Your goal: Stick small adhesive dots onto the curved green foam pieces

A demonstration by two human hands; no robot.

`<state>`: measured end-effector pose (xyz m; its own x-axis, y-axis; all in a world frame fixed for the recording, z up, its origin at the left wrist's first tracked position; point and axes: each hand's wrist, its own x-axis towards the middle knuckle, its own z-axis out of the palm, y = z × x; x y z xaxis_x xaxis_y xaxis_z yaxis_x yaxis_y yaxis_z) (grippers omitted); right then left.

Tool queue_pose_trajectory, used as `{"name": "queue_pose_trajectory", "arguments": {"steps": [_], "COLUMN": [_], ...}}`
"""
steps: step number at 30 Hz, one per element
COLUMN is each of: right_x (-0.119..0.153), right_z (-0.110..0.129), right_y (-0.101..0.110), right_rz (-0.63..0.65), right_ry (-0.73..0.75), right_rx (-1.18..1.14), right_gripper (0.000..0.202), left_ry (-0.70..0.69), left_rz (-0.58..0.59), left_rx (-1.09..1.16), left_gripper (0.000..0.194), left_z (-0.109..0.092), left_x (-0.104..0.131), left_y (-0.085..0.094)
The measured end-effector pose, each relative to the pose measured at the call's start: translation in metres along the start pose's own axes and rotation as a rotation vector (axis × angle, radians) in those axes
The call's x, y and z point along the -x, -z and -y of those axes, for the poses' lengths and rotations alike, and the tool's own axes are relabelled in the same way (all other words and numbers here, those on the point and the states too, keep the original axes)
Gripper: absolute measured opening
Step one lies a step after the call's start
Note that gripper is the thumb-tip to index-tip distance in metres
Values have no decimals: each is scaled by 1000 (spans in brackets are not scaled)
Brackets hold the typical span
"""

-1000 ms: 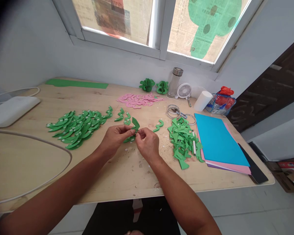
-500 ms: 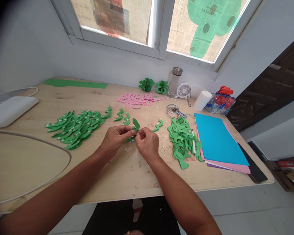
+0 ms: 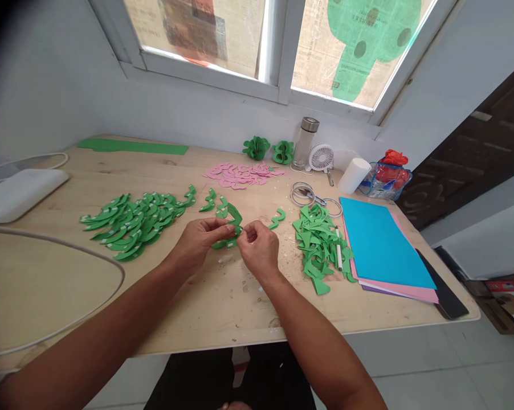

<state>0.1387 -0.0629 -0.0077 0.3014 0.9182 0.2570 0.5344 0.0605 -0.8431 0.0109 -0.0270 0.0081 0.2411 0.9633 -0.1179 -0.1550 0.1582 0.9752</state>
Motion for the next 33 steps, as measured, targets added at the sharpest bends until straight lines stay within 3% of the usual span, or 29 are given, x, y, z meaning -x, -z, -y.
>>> {"name": "queue_pose_trajectory", "arguments": {"steps": [5,16,23,27,33], "right_x": [-3,-6,-6,-7,-7], "right_z": [-4,-9,-2,-4,-2], "right_y": [3,3,2,-2,0], "right_rz": [-27,89,154,219,203], "right_ry": [-26,-38,-108,-193,-244], "right_rx": [-31,-58,-425,-495,-577], "right_gripper": [6,14,18,15,13], "left_ry": [10,33,18,-6,-26], "left_rz": [-21,5,17,5,21], "left_rx": [75,161,147,98,56], "left_gripper": [25,25,24,26,24], "left_z": [1,-6,-7,-7,-6], "left_x": [-5,-4,-4,-2,-1], "left_y": [5,8,7,5,4]}}
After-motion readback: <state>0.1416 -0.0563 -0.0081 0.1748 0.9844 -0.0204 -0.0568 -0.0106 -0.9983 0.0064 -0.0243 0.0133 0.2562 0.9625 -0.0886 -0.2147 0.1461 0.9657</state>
